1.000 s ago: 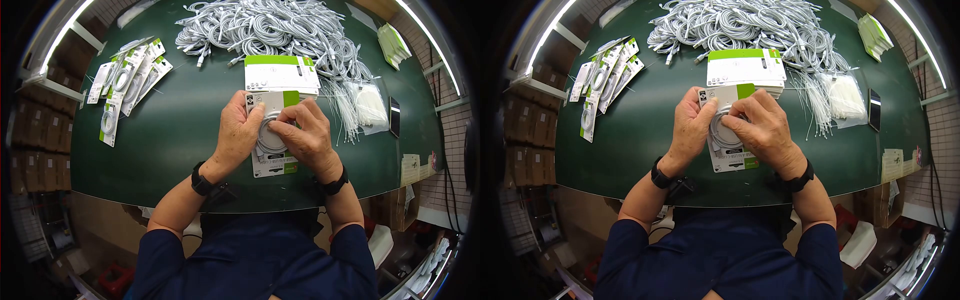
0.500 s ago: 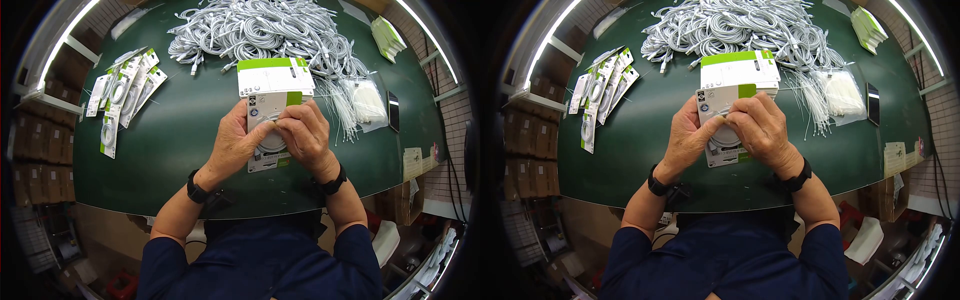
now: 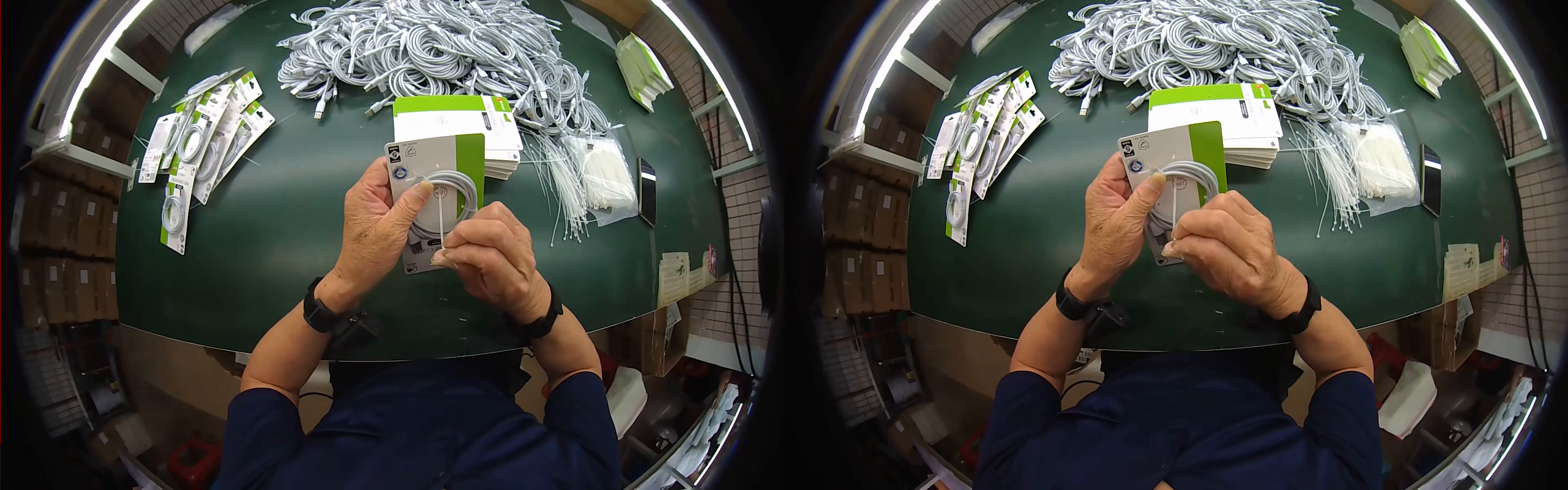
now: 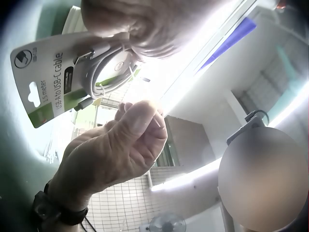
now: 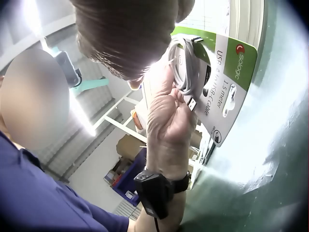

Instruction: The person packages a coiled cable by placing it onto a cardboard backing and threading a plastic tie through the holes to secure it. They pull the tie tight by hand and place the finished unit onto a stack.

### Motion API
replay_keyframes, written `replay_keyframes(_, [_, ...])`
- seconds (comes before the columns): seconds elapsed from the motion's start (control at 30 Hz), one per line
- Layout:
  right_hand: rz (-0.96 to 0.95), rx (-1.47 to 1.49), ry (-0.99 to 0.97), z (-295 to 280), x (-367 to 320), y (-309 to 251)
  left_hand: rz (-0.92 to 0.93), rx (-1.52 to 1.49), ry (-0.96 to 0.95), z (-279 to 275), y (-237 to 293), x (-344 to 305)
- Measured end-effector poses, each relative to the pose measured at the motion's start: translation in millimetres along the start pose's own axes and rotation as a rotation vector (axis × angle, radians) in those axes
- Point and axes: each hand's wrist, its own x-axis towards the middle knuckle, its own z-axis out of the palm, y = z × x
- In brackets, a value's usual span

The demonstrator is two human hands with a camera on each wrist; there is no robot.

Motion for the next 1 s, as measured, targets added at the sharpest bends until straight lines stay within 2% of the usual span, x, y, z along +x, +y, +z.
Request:
replay_keyframes(0.57, [0.113, 0.243, -0.029, 8.0, -3.9, -0.6, 0.0, 0.028, -0.01, 2.0, 0.1, -2.0])
replay_keyframes(0.77, [0.069, 0.076, -0.037, 0.9, -7.6, 10.2, -0.008, 0.014, -0.024, 3.9, -5.3, -4.1])
replay_keyframes(1.0, [0.165, -0.002, 0.111, 2.8, -5.6, 15.6, -0.033, 0.062, -0.05, 8.8, -13.5, -10.1])
